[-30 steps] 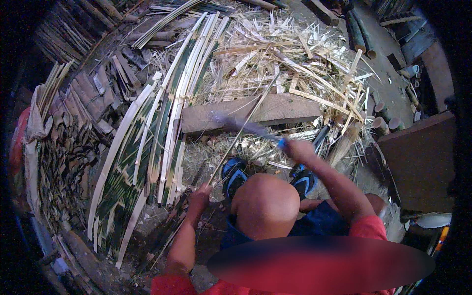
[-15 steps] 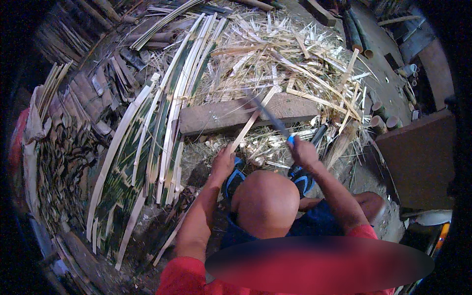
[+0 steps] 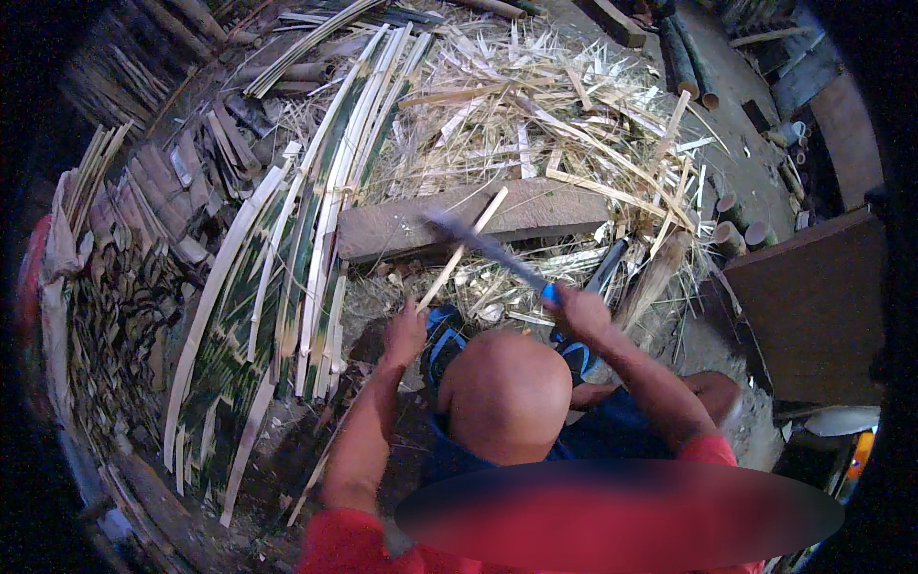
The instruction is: The person sits on the floor and uses a curved knife to split long bamboo strips into thinner slats. They repeatedly draw the knife along the length of each strip, separating it into smaller pieces that accumulate on the floor.
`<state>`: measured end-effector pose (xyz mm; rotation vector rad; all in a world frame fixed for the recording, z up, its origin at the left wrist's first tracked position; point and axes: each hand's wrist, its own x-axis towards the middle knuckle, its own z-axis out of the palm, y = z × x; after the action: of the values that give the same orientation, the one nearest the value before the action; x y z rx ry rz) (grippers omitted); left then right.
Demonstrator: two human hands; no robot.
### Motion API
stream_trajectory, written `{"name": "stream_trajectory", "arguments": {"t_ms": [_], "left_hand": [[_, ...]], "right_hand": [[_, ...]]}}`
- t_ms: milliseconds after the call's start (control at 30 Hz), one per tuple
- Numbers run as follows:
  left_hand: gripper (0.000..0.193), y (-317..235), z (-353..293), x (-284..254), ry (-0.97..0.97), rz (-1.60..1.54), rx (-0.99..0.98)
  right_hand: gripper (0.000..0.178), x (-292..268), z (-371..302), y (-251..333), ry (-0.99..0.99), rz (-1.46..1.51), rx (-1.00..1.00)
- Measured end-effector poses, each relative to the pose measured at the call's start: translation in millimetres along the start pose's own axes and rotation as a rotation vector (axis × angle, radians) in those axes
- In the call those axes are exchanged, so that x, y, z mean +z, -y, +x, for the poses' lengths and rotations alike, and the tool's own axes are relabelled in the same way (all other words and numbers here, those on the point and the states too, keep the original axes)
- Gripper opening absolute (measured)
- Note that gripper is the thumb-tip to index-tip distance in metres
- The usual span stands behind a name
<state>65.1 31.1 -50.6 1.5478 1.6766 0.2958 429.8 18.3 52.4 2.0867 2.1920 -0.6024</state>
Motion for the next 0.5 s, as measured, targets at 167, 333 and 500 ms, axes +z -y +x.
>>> {"name": "stream_trajectory", "arguments": {"t_ms": [167,333,500], "left_hand": [[0.037,-1,4,1,0.031,0.069,0.094],[0.035,-5,-6,12,-0.049,0.218,0.110],[0.033,-13,-9,22,-0.032,0.241,0.069]], "right_hand": [[0.041,-2,11,17,0.029,-0.039,0.015],[0.050,-26,43,7,-0.271,0.043,0.207],[0.042,-18,11,16,0.152,-0.098,-0.044]]}}
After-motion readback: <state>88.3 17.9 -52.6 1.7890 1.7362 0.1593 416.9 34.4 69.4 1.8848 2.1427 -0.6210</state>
